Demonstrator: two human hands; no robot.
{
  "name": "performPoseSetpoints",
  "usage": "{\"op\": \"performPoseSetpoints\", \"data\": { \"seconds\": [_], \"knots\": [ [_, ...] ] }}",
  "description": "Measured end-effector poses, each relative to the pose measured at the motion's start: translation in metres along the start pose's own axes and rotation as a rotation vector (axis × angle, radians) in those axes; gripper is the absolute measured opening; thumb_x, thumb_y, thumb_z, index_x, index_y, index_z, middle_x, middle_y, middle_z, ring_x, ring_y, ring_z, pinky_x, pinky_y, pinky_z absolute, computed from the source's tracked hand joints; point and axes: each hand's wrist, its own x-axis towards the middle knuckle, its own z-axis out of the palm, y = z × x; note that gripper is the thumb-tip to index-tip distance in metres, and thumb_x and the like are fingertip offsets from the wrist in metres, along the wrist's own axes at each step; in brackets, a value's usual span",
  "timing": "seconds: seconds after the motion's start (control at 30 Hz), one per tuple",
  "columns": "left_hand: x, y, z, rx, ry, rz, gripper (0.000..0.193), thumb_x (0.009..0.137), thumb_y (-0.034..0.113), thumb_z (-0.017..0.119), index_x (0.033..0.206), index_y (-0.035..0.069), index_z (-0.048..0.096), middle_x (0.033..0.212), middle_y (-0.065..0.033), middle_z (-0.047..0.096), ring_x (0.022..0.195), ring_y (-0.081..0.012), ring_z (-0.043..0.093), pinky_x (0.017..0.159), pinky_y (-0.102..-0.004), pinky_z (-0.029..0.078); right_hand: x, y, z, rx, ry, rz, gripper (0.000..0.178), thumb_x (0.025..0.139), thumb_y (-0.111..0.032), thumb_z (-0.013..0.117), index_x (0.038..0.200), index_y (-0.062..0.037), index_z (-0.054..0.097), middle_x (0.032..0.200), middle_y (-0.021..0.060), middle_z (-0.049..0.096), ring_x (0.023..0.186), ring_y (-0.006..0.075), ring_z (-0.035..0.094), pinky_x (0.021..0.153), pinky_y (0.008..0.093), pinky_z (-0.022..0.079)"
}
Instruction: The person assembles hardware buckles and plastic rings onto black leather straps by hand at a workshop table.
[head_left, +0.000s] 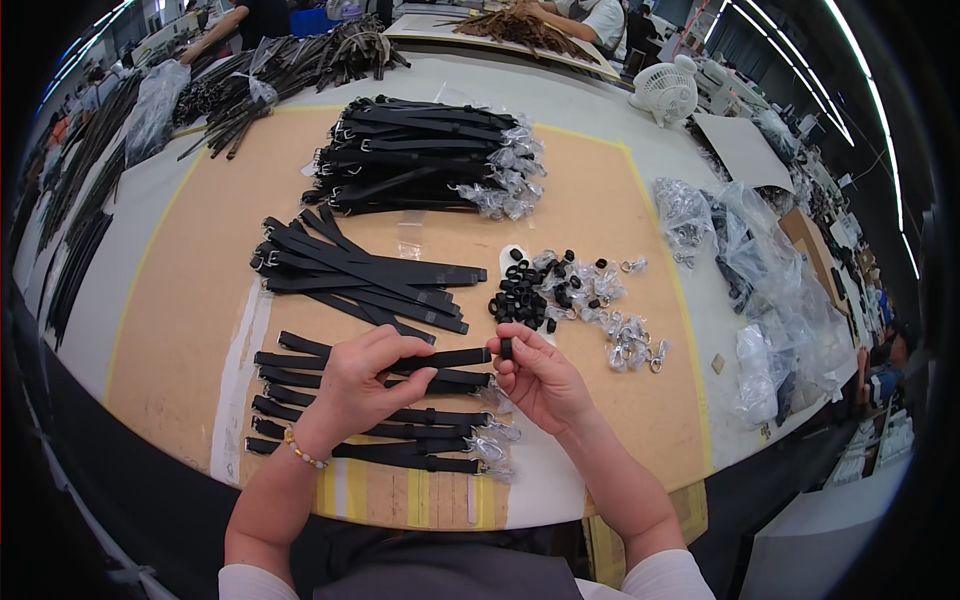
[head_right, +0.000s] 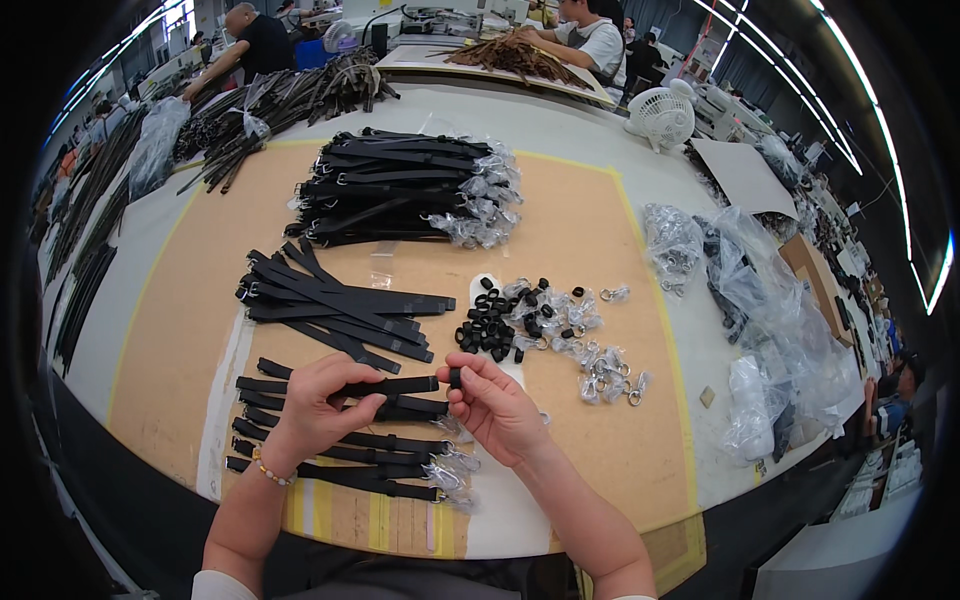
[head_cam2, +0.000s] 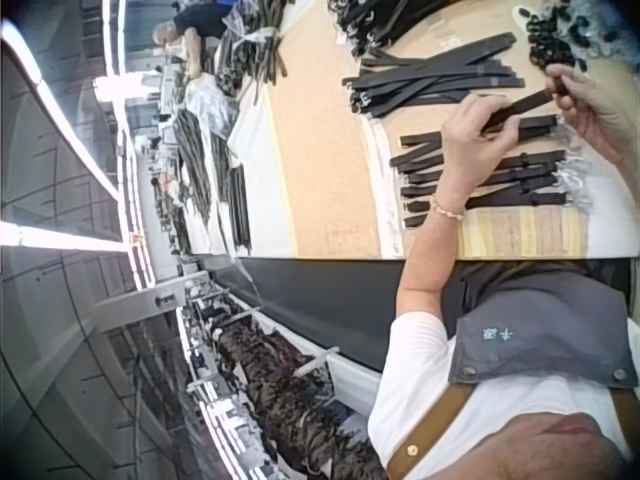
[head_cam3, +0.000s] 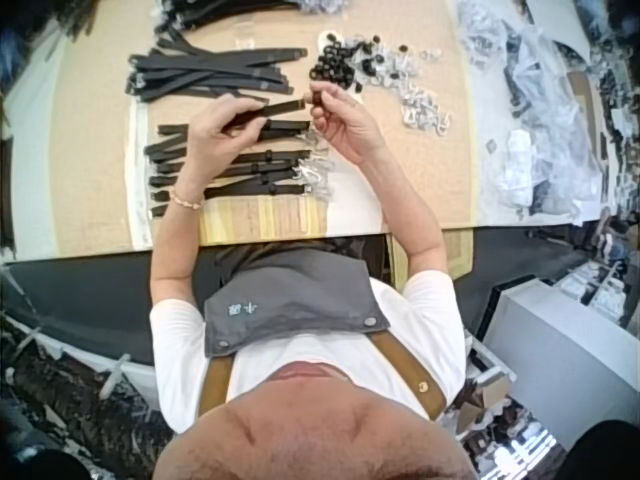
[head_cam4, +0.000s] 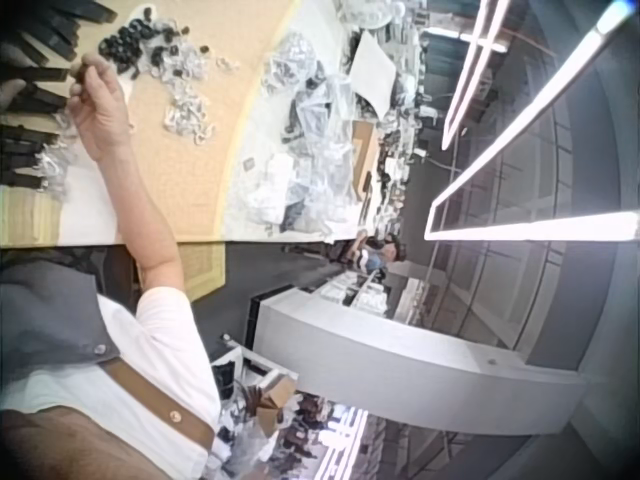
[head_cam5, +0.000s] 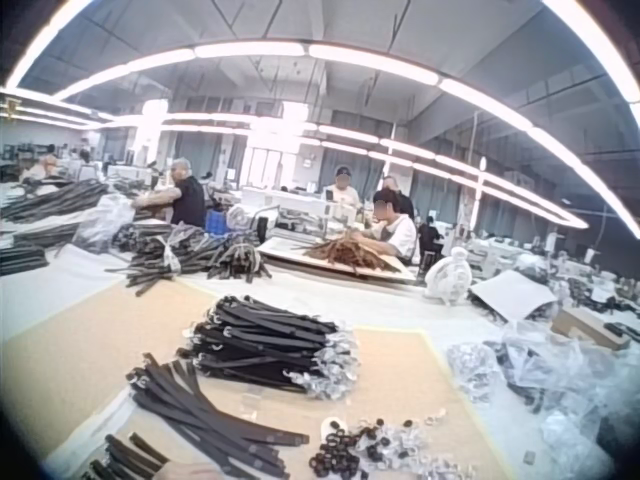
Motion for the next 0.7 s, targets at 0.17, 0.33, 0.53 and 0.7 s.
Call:
{"op": "performPoseSetpoints", "data": {
  "seconds": [0.17, 0.33, 0.53, 0.7],
  "knots": [
    [0.0, -0.004, 0.005, -0.043, 0.04, 0.073, 0.023, 0.074, 0.003, 0.081, 0.095, 0.004, 0.072, 0.073, -0.0019, 0.062, 0.054, -0.009, 0.048, 0.046, -0.0238, 0.035, -0.001, 0.003, 0.003, -0.101, 0.02, 0.009, 0.022, 0.104, -0.012, 0.056, 0.124, -0.0033, 0.06, 0.113, 0.0078, 0.067, 0.086, 0.0104, 0.068, 0.077, 0.0229, 0.058],
    [-0.001, 0.002, 0.002, 0.009, -0.046, 0.038, 0.021, 0.077, 0.006, 0.081, 0.097, 0.005, 0.072, 0.076, -0.0043, 0.064, 0.06, -0.0147, 0.057, 0.05, -0.0271, 0.043, -0.001, 0.007, 0.003, -0.274, 0.036, -0.005, 0.025, 0.102, -0.013, 0.06, 0.124, -0.0013, 0.061, 0.109, 0.0061, 0.068, 0.088, 0.0114, 0.069, 0.077, 0.0236, 0.058],
    [-0.008, -0.006, 0.011, 0.028, -0.159, 0.172, 0.024, 0.081, 0.008, 0.081, 0.103, 0.006, 0.072, 0.081, -0.0052, 0.065, 0.058, -0.016, 0.057, 0.051, -0.0274, 0.044, -0.007, 0.028, 0.021, -0.626, 0.004, -0.009, 0.033, 0.097, -0.011, 0.069, 0.128, -0.0003, 0.063, 0.113, 0.0064, 0.07, 0.1, 0.0121, 0.069, 0.09, 0.0261, 0.058],
    [-0.004, 0.002, 0.011, -0.07, -0.282, 0.062, 0.036, 0.084, 0.007, 0.077, 0.119, 0.007, 0.068, 0.097, -0.0097, 0.071, 0.075, -0.0213, 0.067, 0.064, -0.0286, 0.054, -0.01, -0.008, 0.017, -1.14, -0.019, -0.108, 0.039, 0.095, -0.022, 0.073, 0.126, 0.0, 0.064, 0.111, 0.0103, 0.072, 0.1, 0.0136, 0.068, 0.085, 0.0281, 0.057]
  ]
}}
